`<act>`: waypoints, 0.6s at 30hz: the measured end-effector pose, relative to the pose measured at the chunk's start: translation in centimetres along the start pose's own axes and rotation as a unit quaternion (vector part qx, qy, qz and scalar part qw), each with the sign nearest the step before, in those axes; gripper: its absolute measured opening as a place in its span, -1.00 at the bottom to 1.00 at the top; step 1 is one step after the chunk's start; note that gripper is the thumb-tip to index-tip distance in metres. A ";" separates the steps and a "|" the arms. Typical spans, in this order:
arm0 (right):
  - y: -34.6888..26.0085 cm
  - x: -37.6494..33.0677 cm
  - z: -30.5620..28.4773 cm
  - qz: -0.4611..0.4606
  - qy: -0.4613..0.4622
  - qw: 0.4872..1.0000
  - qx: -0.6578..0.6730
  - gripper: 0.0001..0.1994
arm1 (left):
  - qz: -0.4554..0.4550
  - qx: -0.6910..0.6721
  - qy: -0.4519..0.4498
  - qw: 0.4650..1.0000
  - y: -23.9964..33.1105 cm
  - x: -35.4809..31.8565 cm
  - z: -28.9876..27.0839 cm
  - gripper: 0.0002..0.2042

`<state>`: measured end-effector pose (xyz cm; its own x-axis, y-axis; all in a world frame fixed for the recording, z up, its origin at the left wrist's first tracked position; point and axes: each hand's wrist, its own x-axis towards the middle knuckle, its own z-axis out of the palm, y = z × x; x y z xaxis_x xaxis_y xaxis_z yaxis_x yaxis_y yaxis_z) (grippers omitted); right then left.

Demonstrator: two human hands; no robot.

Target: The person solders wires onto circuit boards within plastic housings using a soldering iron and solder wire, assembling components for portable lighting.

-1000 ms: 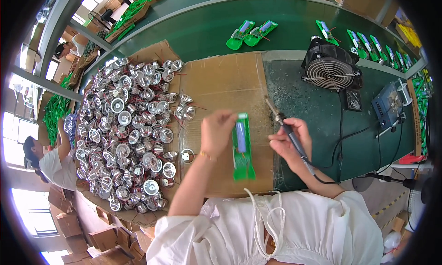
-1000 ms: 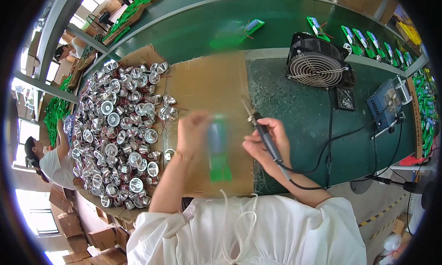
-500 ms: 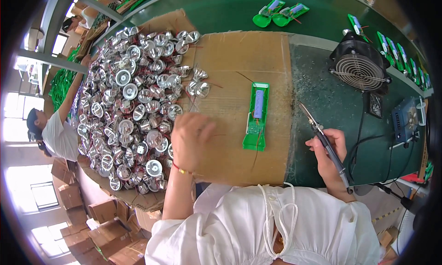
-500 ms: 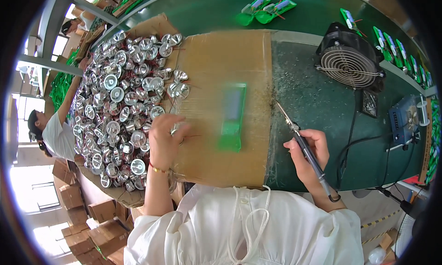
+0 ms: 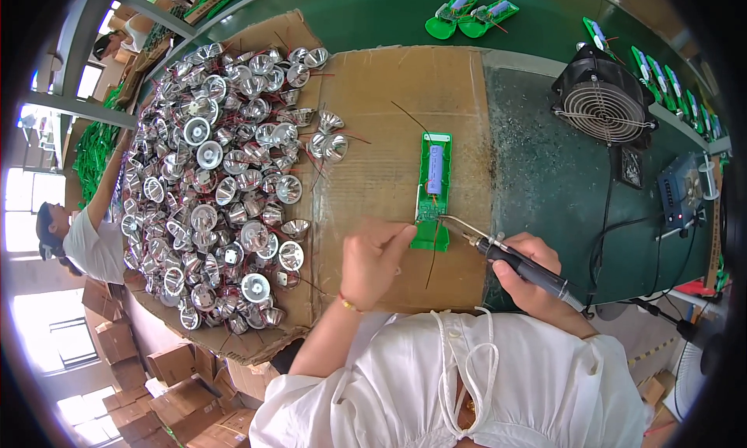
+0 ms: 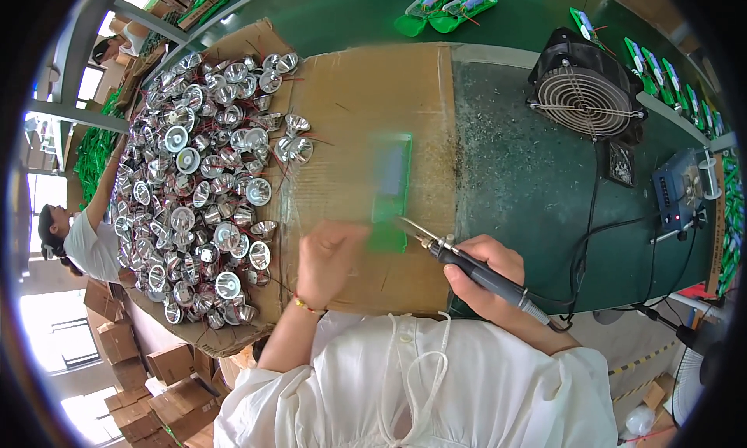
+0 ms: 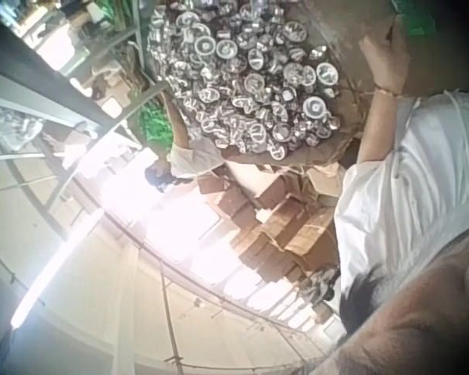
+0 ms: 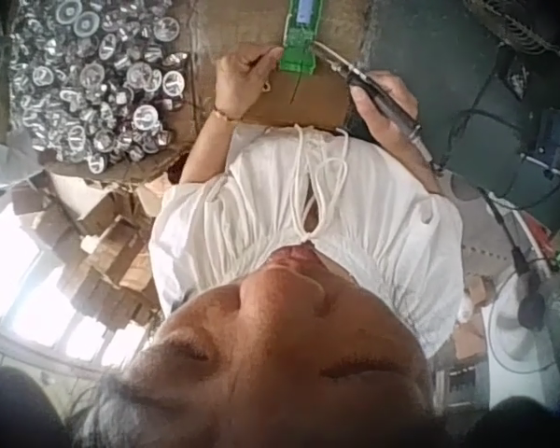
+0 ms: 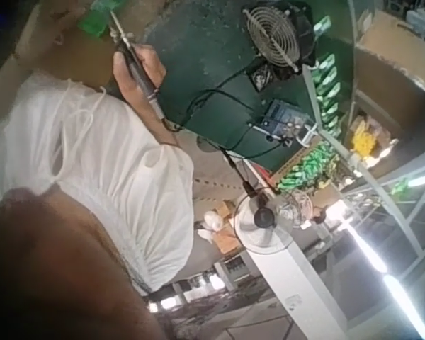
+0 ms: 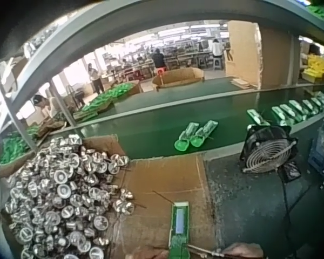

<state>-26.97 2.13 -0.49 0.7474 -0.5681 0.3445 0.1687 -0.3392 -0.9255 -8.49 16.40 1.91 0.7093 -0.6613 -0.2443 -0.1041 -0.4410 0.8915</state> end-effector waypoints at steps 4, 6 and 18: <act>-0.1 0.1 0.5 0.028 0.015 0.999 0.005 -0.81 | 0.116 0.076 0.047 0.989 -0.9 -0.1 1.3 -0.92; 0.2 0.1 0.7 -0.006 0.004 1.000 -0.002 -0.81 | 0.132 0.073 0.053 0.987 -1.1 0.2 1.6 -0.91; 0.1 0.1 1.0 0.021 0.009 1.000 0.007 -0.83 | 0.106 0.089 0.039 0.990 -0.8 0.7 2.2 -0.89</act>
<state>-26.23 2.85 -0.68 0.7428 -0.5944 0.3081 0.1464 -0.3049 -0.9411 -9.46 14.97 0.24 0.7100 -0.7038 -0.0228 -0.3722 -0.4025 0.8363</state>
